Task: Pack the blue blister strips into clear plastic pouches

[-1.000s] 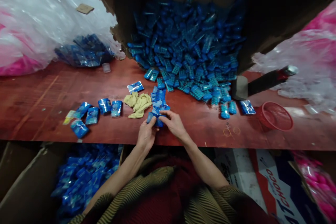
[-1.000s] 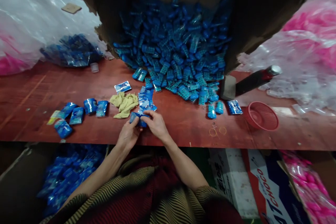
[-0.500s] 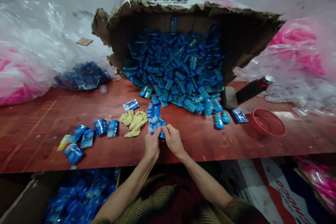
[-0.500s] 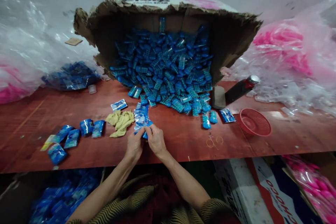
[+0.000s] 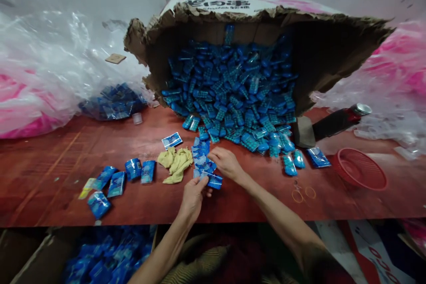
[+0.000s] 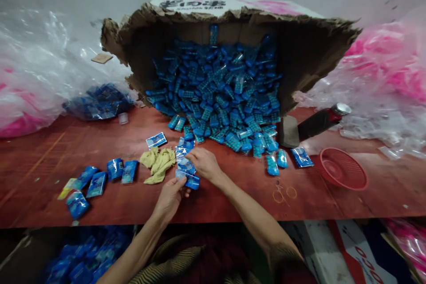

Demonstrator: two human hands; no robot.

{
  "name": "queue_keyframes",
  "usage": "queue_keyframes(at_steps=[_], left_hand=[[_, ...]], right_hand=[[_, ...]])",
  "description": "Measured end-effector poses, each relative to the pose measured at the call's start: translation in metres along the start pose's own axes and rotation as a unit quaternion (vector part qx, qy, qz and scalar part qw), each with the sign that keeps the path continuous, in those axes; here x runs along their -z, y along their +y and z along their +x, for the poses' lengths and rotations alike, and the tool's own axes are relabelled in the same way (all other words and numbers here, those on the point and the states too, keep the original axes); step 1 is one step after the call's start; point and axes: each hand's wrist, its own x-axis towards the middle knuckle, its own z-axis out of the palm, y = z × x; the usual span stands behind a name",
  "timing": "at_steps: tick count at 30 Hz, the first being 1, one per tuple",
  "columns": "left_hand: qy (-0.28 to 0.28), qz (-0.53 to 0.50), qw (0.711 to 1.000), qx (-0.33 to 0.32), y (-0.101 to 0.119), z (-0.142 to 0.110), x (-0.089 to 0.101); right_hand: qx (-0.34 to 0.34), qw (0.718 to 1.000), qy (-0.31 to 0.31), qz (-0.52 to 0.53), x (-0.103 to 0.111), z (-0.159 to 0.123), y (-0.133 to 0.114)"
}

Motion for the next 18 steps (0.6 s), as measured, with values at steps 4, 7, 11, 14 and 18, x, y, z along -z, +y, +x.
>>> queue_keyframes(at_steps=[4, 7, 11, 14, 18], left_hand=[[0.01, -0.002, 0.999, 0.035, -0.004, 0.005, 0.002], [0.015, 0.008, 0.999, 0.03, -0.002, 0.01, 0.002], [0.017, 0.014, 0.998, 0.054, 0.004, 0.016, 0.002], [0.007, 0.008, 0.997, 0.071, 0.006, 0.018, 0.004], [0.018, -0.012, 0.997, 0.07, 0.005, 0.018, 0.004]], right_hand=[[0.189, 0.938, -0.083, -0.278, -0.033, 0.094, -0.004], [0.214, 0.895, -0.15, -0.361, -0.056, 0.147, 0.005], [0.202, 0.868, -0.198, -0.409, -0.052, 0.166, 0.026], [0.207, 0.862, -0.199, -0.419, -0.029, 0.15, 0.037], [0.195, 0.863, -0.179, -0.43, 0.001, 0.116, 0.044]])
